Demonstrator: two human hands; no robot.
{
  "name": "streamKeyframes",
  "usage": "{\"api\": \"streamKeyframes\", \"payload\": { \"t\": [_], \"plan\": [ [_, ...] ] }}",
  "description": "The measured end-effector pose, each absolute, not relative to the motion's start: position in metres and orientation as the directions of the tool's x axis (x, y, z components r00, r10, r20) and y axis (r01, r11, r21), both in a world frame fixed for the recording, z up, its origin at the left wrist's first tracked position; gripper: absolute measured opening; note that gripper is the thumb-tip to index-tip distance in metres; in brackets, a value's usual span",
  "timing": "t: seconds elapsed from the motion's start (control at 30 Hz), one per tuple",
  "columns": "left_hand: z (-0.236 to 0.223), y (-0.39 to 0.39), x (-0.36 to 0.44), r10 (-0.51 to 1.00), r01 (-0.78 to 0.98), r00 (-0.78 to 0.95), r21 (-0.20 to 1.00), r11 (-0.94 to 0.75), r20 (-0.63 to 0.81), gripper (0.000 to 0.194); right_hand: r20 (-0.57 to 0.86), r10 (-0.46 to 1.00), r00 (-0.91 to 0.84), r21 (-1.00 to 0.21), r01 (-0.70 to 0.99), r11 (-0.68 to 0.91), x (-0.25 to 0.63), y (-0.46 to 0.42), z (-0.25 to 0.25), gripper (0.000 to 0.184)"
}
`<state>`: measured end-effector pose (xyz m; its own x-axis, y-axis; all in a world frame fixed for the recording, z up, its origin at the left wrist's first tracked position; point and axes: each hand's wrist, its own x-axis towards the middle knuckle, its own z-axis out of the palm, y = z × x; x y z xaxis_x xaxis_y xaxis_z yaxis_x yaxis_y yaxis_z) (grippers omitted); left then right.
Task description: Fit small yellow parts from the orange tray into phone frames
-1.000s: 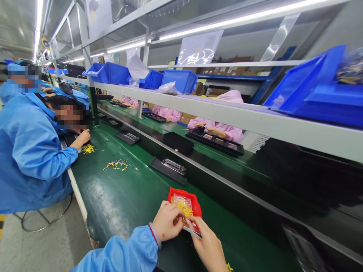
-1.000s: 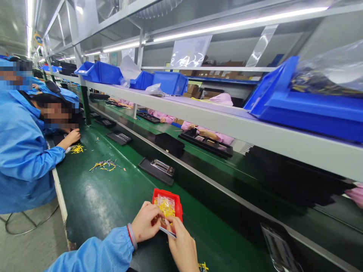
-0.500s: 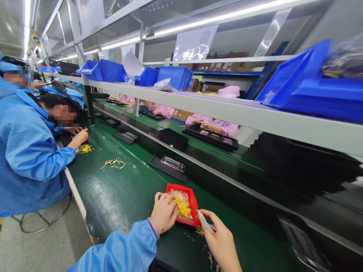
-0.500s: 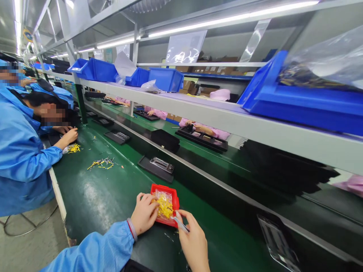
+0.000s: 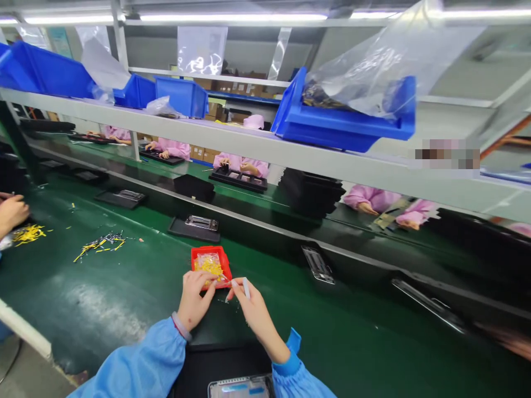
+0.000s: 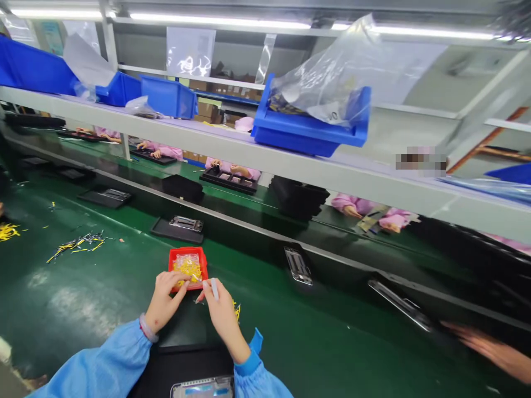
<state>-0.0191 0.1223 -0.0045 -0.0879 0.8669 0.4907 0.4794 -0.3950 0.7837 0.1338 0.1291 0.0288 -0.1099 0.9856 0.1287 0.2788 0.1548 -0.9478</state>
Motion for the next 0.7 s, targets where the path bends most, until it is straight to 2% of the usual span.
{"api": "streamKeyframes", "payload": {
  "t": [0.07, 0.13, 0.2, 0.3, 0.43, 0.57, 0.63, 0.7],
  "plan": [
    [0.002, 0.113, -0.01, 0.928, 0.23, -0.04, 0.907, -0.352, 0.37, 0.021, 0.119, 0.985, -0.126, -0.951, 0.27, 0.15, 0.134, 0.123, 0.028, 0.051],
    [0.006, 0.105, -0.001, 0.972, 0.004, -0.023, 0.972, -0.235, 0.236, 0.028, 0.122, 0.984, -0.132, -0.944, 0.29, 0.156, 0.135, 0.116, 0.027, 0.049],
    [0.009, 0.099, 0.006, 0.991, -0.149, -0.054, 0.981, -0.128, 0.121, 0.034, 0.131, 0.982, -0.133, -0.933, 0.317, 0.168, 0.136, 0.109, 0.027, 0.045],
    [0.014, 0.094, 0.013, 0.994, -0.288, -0.109, 0.957, -0.032, 0.0, 0.036, 0.143, 0.977, -0.158, -0.922, 0.339, 0.189, 0.138, 0.099, 0.026, 0.037],
    [0.026, 0.086, 0.014, 0.988, -0.367, -0.102, 0.927, 0.073, -0.118, 0.034, 0.171, 0.951, -0.258, -0.878, 0.398, 0.265, 0.143, 0.083, 0.028, 0.024],
    [0.036, 0.074, 0.005, 0.989, -0.38, -0.035, 0.917, 0.119, -0.143, 0.032, 0.134, 0.912, -0.388, -0.738, 0.575, 0.353, 0.163, 0.066, 0.031, 0.015],
    [0.036, 0.068, -0.003, 0.991, -0.322, 0.032, 0.937, 0.136, -0.133, 0.032, 0.125, 0.927, -0.354, -0.674, 0.655, 0.341, 0.182, 0.06, 0.029, 0.011],
    [0.031, 0.063, -0.011, 0.986, -0.198, 0.112, 0.97, 0.144, -0.123, 0.031, 0.138, 0.96, -0.244, -0.62, 0.735, 0.276, 0.205, 0.055, 0.022, 0.011]
  ]
}}
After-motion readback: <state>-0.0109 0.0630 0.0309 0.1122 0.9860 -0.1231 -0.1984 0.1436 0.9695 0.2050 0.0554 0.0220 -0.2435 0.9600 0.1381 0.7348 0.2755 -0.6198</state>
